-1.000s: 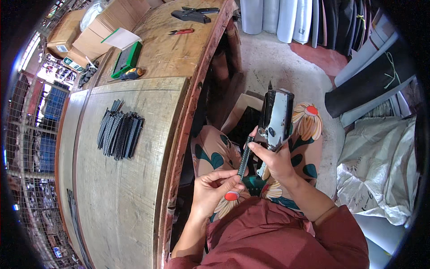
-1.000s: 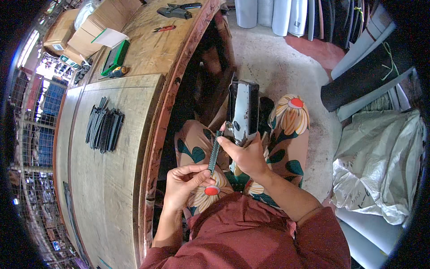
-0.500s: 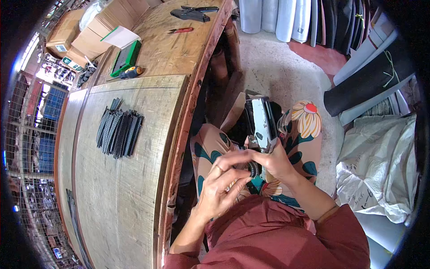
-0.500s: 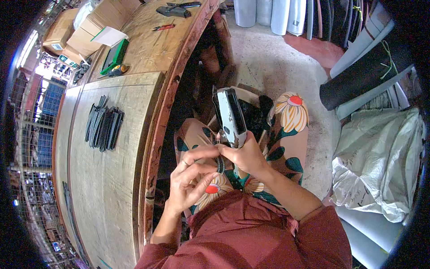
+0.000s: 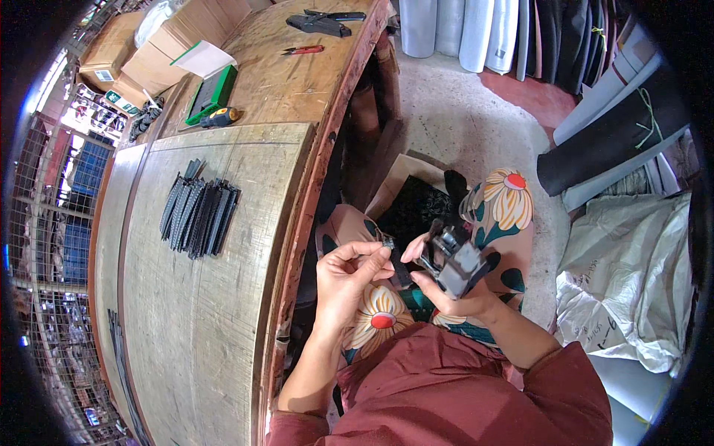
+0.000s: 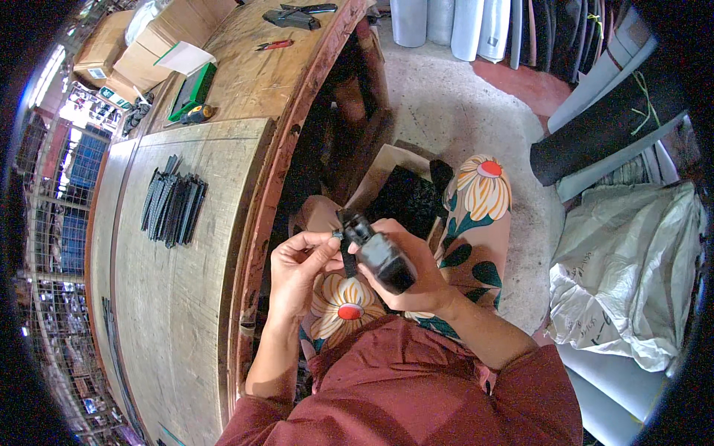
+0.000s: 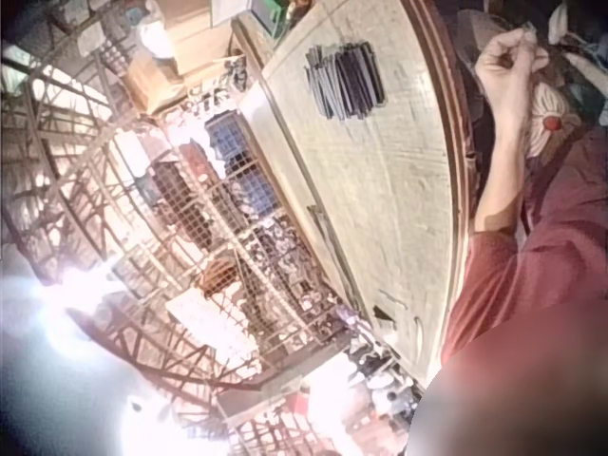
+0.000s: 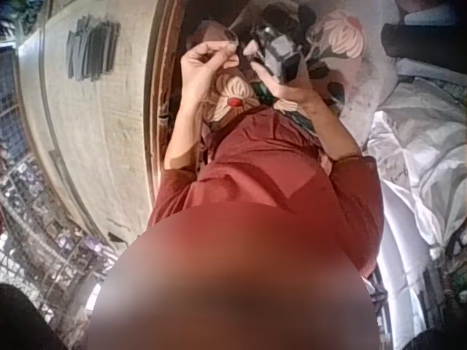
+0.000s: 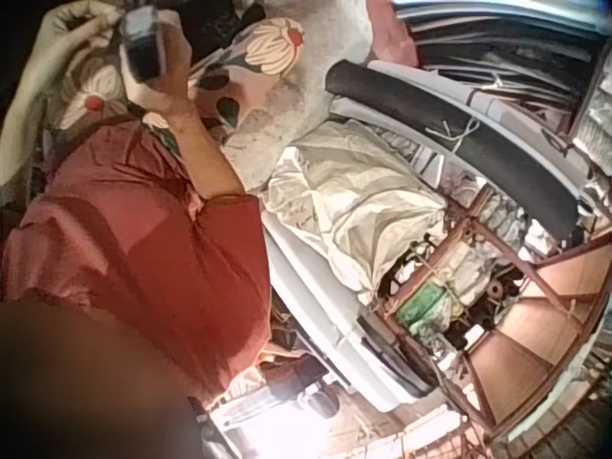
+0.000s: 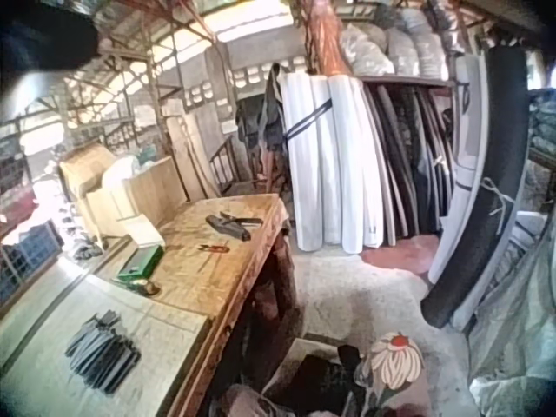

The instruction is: Manually installing zipper sliders onto a zipper chain using a specialized handheld alignment tool.

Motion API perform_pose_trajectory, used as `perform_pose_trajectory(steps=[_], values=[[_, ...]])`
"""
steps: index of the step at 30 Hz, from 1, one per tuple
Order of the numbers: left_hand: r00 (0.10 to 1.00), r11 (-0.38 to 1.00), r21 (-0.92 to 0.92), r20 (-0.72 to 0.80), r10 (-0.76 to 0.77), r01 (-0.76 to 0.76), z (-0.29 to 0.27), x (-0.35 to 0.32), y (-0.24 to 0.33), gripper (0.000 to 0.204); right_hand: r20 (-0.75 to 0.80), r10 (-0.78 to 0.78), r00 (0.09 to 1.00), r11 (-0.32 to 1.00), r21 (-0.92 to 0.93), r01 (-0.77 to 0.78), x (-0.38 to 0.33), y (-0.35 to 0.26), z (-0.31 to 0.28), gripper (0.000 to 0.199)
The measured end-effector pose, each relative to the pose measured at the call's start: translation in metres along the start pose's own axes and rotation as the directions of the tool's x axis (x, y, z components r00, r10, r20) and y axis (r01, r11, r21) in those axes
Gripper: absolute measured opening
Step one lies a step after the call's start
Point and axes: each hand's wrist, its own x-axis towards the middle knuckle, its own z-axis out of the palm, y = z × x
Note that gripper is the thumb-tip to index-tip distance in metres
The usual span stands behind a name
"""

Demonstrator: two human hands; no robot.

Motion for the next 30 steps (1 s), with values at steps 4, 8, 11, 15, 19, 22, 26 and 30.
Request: perform_pose_trajectory(steps=[4,8,11,15,19,22,26,30], values=[[0.999,0.999,-0.002,0.0,-0.035,0.035,0.001,0.001,0.0,0.01,0.076,0.002,0.997,1.0,-0.025,0.0,0.002,-0.005,-0.002,0.034],[0.998,0.997,-0.033,0.0,-0.067,0.067,0.002,-0.002,-0.002,0.011,0.061,0.006,0.998,1.0,-0.03,-0.004,-0.003,0.002,0.0,0.036],[0.999,0.992,-0.116,0.011,-0.05,0.051,0.001,-0.003,-0.008,0.011,0.018,0.04,0.999,0.999,-0.024,-0.039,-0.003,-0.001,0.004,0.034],[0.991,0.976,-0.172,0.031,-0.128,0.131,0.003,-0.008,0.0,0.011,-0.129,0.129,0.983,0.992,0.001,-0.13,0.005,-0.015,0.011,0.027],[0.991,0.976,-0.172,0.013,-0.131,0.131,0.01,-0.013,0.003,0.009,-0.124,0.191,0.974,0.978,-0.059,-0.2,0.004,-0.012,0.01,0.027],[0.992,0.972,-0.199,-0.003,-0.128,0.125,0.01,-0.014,0.002,0.012,-0.119,0.181,0.976,0.978,-0.087,-0.192,0.003,-0.012,0.01,0.029],[0.996,0.986,-0.15,-0.04,-0.085,0.078,0.012,-0.015,0.0,0.009,-0.12,0.17,0.978,0.981,-0.075,-0.18,0.006,-0.015,0.012,0.03],[0.997,0.99,-0.133,-0.049,-0.053,0.046,0.013,-0.014,-0.006,0.008,-0.153,0.118,0.981,0.99,-0.057,-0.128,0.007,-0.013,0.014,0.03]])
